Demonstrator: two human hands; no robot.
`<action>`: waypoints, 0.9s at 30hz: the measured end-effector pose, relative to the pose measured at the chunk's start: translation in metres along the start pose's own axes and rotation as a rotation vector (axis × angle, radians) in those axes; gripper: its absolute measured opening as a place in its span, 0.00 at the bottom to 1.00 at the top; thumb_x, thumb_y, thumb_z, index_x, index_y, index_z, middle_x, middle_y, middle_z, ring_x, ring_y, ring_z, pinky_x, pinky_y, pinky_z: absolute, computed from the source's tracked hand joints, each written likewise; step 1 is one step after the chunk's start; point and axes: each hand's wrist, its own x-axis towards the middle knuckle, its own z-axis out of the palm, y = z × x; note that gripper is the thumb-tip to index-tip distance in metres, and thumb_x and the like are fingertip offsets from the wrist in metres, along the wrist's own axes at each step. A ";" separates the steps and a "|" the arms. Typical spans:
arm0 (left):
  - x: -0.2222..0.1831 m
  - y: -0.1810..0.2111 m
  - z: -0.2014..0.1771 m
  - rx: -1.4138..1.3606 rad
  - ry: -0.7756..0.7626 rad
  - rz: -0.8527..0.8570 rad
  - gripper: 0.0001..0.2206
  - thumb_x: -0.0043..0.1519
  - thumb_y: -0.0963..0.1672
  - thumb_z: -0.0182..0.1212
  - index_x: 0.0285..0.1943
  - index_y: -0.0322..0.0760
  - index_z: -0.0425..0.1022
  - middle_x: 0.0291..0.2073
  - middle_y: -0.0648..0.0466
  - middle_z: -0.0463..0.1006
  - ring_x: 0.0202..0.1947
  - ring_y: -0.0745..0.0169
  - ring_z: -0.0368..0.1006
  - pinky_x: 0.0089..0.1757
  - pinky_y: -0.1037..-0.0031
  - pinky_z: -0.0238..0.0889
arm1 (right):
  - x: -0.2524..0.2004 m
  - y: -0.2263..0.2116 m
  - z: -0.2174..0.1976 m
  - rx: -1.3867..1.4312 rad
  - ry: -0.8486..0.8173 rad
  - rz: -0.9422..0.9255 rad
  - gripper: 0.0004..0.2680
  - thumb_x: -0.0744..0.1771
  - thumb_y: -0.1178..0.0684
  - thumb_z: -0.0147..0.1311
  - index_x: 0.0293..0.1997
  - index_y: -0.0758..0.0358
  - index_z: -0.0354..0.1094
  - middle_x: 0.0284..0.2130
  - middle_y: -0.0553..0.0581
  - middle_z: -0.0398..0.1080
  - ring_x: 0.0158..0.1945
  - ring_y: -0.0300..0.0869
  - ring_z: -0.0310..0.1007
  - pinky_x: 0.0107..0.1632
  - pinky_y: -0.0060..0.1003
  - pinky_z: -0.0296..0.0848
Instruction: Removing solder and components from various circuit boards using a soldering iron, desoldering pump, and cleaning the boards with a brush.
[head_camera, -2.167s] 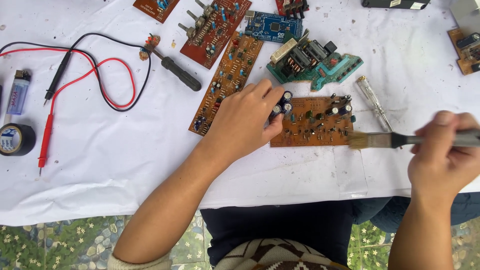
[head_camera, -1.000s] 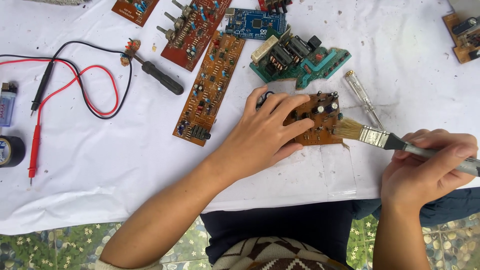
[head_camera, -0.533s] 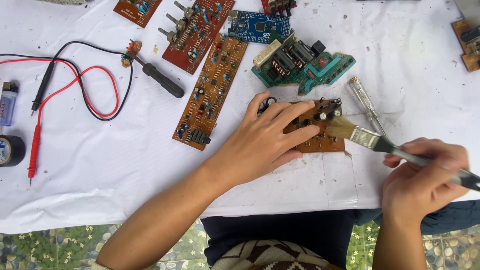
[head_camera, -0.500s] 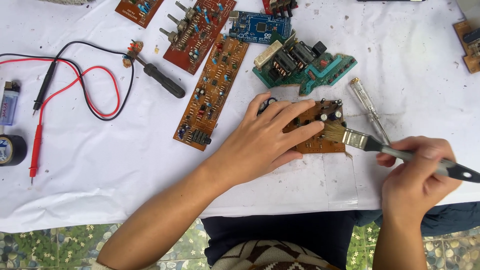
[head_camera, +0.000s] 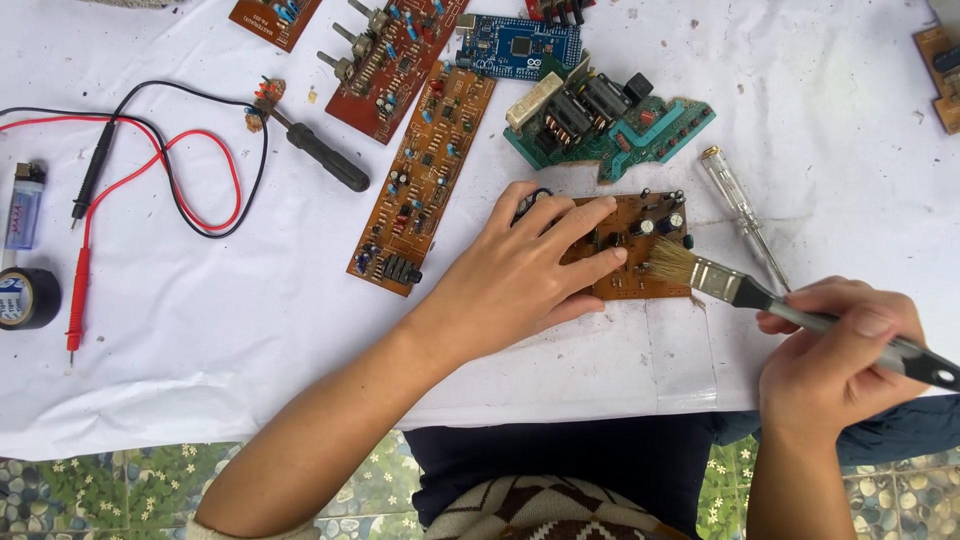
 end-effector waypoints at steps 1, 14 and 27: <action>0.000 0.000 0.000 0.008 0.009 0.013 0.19 0.66 0.52 0.70 0.59 0.47 0.70 0.65 0.47 0.66 0.58 0.48 0.67 0.59 0.48 0.58 | -0.001 0.006 -0.001 0.038 0.088 -0.058 0.18 0.79 0.46 0.36 0.43 0.77 0.57 0.32 0.70 0.63 0.27 0.54 0.67 0.28 0.39 0.65; -0.001 -0.001 0.002 0.012 0.010 0.026 0.20 0.65 0.53 0.72 0.60 0.49 0.69 0.69 0.49 0.64 0.58 0.50 0.67 0.60 0.48 0.59 | 0.006 0.015 -0.002 0.155 0.189 -0.155 0.14 0.79 0.48 0.41 0.44 0.73 0.55 0.34 0.70 0.64 0.27 0.55 0.68 0.27 0.41 0.68; -0.008 -0.013 -0.013 -0.189 -0.090 -0.272 0.62 0.53 0.59 0.83 0.83 0.43 0.31 0.75 0.45 0.56 0.62 0.45 0.69 0.55 0.54 0.67 | 0.045 -0.050 0.010 -0.034 -0.072 -0.314 0.17 0.79 0.52 0.35 0.43 0.84 0.57 0.28 0.78 0.66 0.28 0.58 0.72 0.30 0.42 0.64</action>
